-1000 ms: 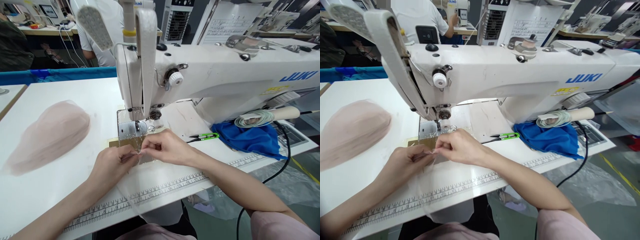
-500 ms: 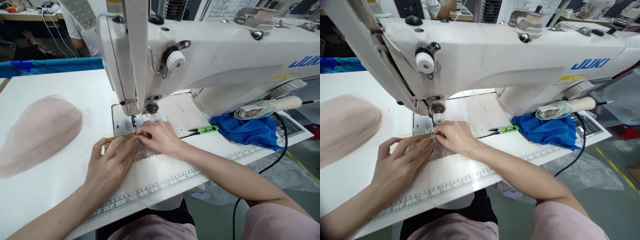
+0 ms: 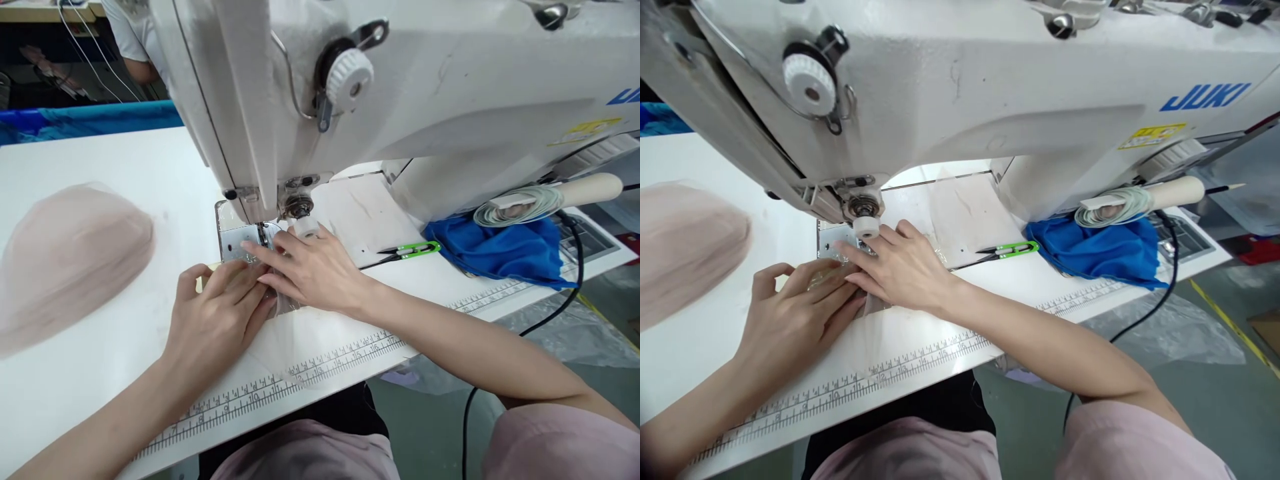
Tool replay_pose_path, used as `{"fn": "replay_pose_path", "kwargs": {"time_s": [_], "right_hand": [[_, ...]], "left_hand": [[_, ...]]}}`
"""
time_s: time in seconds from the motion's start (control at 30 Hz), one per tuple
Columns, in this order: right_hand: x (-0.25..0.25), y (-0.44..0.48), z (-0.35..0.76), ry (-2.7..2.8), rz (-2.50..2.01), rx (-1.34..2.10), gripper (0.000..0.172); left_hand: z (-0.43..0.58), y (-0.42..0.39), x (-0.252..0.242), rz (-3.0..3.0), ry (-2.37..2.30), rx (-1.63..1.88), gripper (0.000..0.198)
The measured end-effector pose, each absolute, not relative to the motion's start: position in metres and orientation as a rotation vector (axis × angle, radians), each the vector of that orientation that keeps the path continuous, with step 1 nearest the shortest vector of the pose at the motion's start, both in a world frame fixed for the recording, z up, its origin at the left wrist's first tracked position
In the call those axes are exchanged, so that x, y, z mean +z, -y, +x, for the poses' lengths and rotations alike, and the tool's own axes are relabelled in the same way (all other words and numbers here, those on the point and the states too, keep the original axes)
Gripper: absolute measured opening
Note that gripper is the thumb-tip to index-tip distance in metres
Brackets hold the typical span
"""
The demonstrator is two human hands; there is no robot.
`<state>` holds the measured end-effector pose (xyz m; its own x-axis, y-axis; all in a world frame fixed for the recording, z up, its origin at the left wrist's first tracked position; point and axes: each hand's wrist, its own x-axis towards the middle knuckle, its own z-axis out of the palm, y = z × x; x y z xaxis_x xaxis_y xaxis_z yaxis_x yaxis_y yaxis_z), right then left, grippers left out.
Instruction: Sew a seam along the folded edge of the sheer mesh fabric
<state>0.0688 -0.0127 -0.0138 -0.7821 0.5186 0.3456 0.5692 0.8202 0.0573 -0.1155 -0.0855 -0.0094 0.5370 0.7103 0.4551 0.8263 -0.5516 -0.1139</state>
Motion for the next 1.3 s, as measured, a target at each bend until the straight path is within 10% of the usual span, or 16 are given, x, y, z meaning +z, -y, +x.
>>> {"fn": "replay_pose_path", "kwargs": {"time_s": [1.3], "right_hand": [[-0.019, 0.011, 0.074, 2.708, -0.997, -0.339, 0.032]], "left_hand": [[-0.126, 0.069, -0.016, -2.446, 1.377, -0.426, 0.036]]}}
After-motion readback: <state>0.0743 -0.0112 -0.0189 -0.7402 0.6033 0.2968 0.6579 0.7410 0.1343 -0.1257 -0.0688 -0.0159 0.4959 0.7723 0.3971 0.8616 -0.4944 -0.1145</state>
